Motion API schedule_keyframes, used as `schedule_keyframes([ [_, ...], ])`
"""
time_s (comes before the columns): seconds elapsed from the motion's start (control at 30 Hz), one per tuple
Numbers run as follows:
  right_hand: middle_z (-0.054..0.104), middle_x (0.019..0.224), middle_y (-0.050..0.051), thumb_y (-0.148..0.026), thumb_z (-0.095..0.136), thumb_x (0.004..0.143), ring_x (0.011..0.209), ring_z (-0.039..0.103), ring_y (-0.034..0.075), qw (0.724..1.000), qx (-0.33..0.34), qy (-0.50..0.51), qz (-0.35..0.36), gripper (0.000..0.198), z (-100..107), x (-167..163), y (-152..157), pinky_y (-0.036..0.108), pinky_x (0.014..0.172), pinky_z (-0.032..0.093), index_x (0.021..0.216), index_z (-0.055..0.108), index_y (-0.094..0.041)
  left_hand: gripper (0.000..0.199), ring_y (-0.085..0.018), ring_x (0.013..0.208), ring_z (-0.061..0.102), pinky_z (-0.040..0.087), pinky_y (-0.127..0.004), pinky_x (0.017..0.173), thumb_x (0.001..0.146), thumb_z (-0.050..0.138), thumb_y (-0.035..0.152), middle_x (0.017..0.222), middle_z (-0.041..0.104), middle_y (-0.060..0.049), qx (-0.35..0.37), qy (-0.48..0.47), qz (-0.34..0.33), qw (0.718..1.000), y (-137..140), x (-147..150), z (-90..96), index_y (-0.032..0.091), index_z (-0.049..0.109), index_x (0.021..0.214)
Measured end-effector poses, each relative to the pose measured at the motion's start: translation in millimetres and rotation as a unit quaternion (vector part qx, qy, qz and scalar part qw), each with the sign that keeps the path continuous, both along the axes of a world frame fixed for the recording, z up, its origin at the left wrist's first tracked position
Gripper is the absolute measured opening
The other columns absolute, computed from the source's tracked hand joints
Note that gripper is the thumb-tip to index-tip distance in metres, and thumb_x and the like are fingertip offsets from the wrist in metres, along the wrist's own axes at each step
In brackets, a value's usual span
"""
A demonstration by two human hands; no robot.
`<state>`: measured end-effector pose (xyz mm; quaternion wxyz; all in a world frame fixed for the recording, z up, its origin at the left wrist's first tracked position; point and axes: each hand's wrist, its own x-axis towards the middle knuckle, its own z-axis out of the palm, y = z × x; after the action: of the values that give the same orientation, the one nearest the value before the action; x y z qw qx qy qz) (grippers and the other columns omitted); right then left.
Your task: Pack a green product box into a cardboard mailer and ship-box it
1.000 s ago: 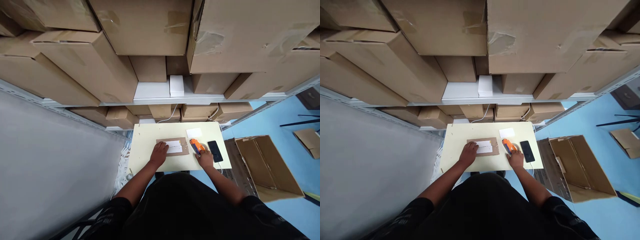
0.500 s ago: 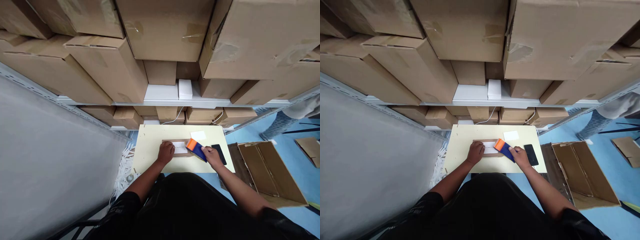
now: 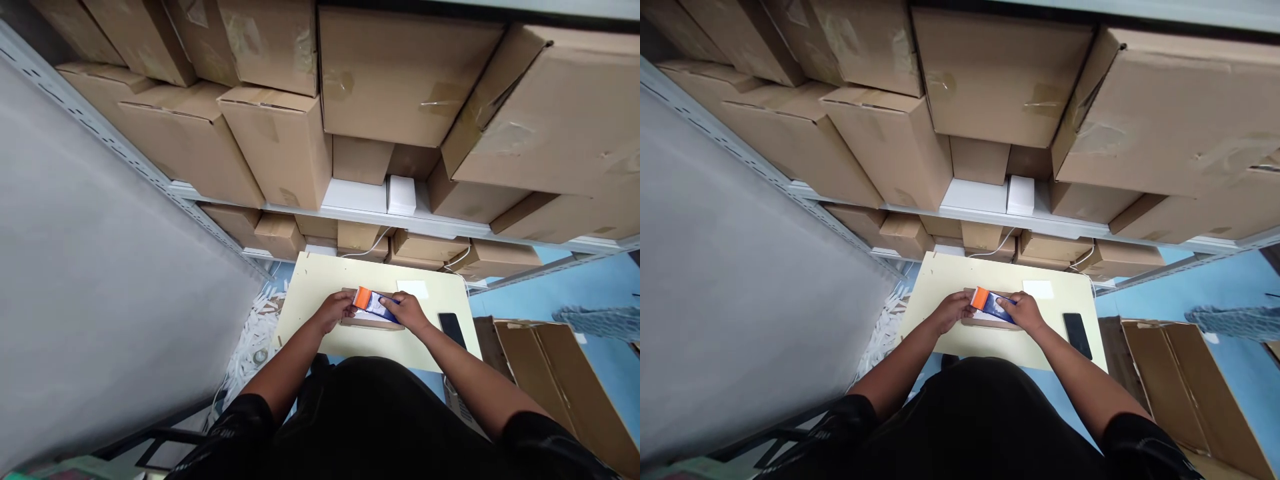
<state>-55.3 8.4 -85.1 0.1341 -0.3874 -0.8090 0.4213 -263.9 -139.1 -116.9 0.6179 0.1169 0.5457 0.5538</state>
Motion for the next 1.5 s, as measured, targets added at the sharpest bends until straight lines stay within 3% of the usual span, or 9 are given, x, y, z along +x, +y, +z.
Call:
schedule_keyframes([
  [0.2,0.057,0.056,0.000,-0.072,0.065,0.082,0.059,0.056,0.018,0.998,0.013,-0.045,0.041,0.059,0,-4,3,0.029,0.060,0.040,0.049,0.059,-0.025,0.016,-0.014,0.068,0.066,0.056,-0.028,0.066,0.081,0.075,0.028,0.081,0.073,-0.004,-0.044,0.092,0.002,0.995,-2,5,-9.0,0.016,0.070,0.090],
  [0.43,0.071,0.065,0.004,-0.078,0.054,0.089,0.066,0.065,0.019,0.968,-0.002,-0.227,0.111,0.063,19,-24,7,0.028,0.061,0.041,0.064,0.071,-0.023,0.009,-0.015,0.074,0.068,0.055,-0.026,0.069,0.087,0.063,0.022,0.087,0.076,-0.003,-0.072,0.278,-0.025,0.957,-4,-2,-23.0,0.018,0.071,0.088],
  [0.6,0.071,0.067,0.006,-0.081,0.048,0.091,0.070,0.067,0.021,0.948,0.043,-0.279,0.146,0.067,29,-36,5,0.028,0.061,0.039,0.066,0.071,-0.024,0.012,-0.015,0.072,0.067,0.054,-0.025,0.067,0.089,0.061,0.025,0.084,0.075,-0.003,-0.093,0.292,-0.012,0.952,-15,-6,-28.7,0.019,0.071,0.090],
  [0.87,0.073,0.069,0.008,-0.081,0.042,0.095,0.075,0.069,0.022,0.928,0.077,-0.324,0.169,0.071,29,-26,6,0.029,0.062,0.038,0.068,0.073,-0.023,0.012,-0.013,0.065,0.063,0.051,-0.025,0.063,0.088,0.061,0.028,0.081,0.071,-0.002,-0.107,0.312,-0.002,0.944,-48,-33,-45.1,0.019,0.068,0.089],
  [1.07,0.073,0.069,0.008,-0.078,0.041,0.097,0.076,0.070,0.023,0.919,0.098,-0.332,0.189,0.070,22,-23,8,0.029,0.065,0.040,0.068,0.074,-0.024,0.013,-0.016,0.072,0.064,0.053,-0.029,0.074,0.092,0.053,0.027,0.081,0.069,0.000,-0.086,0.357,0.008,0.930,-52,-2,-78.5,0.021,0.064,0.090],
  [1.23,0.077,0.077,0.009,-0.077,0.039,0.098,0.082,0.072,0.024,0.915,0.119,-0.329,0.202,0.070,22,-24,9,0.029,0.069,0.042,0.075,0.078,-0.024,0.015,-0.019,0.084,0.065,0.054,-0.035,0.084,0.096,0.049,0.025,0.086,0.068,-0.002,-0.055,0.415,0.041,0.907,-31,32,-101.9,0.021,0.063,0.093],
  [1.3,0.077,0.077,0.009,-0.077,0.038,0.098,0.082,0.072,0.024,0.916,0.118,-0.329,0.197,0.071,22,-26,11,0.029,0.067,0.042,0.076,0.079,-0.024,0.018,-0.020,0.088,0.067,0.056,-0.038,0.087,0.098,0.047,0.026,0.093,0.068,-0.004,-0.057,0.417,0.046,0.906,-25,38,-107.2,0.021,0.064,0.103],
  [1.4,0.078,0.079,0.009,-0.078,0.038,0.098,0.081,0.072,0.024,0.918,0.109,-0.331,0.187,0.071,21,-28,12,0.029,0.066,0.042,0.079,0.081,-0.025,0.043,-0.027,0.115,0.066,0.054,-0.048,0.101,0.094,0.053,0.025,0.129,0.063,-0.015,-0.056,0.431,0.059,0.899,-29,33,-106.5,0.018,0.055,0.136],
  [1.5,0.080,0.083,0.008,-0.078,0.038,0.098,0.083,0.073,0.024,0.917,0.105,-0.333,0.190,0.070,22,-28,11,0.029,0.068,0.044,0.083,0.082,-0.026,0.084,-0.033,0.149,0.041,0.037,-0.055,0.122,0.084,0.065,0.023,0.162,0.039,-0.018,0.032,0.484,-0.010,0.874,-41,17,-93.7,0.021,0.032,0.161],
])
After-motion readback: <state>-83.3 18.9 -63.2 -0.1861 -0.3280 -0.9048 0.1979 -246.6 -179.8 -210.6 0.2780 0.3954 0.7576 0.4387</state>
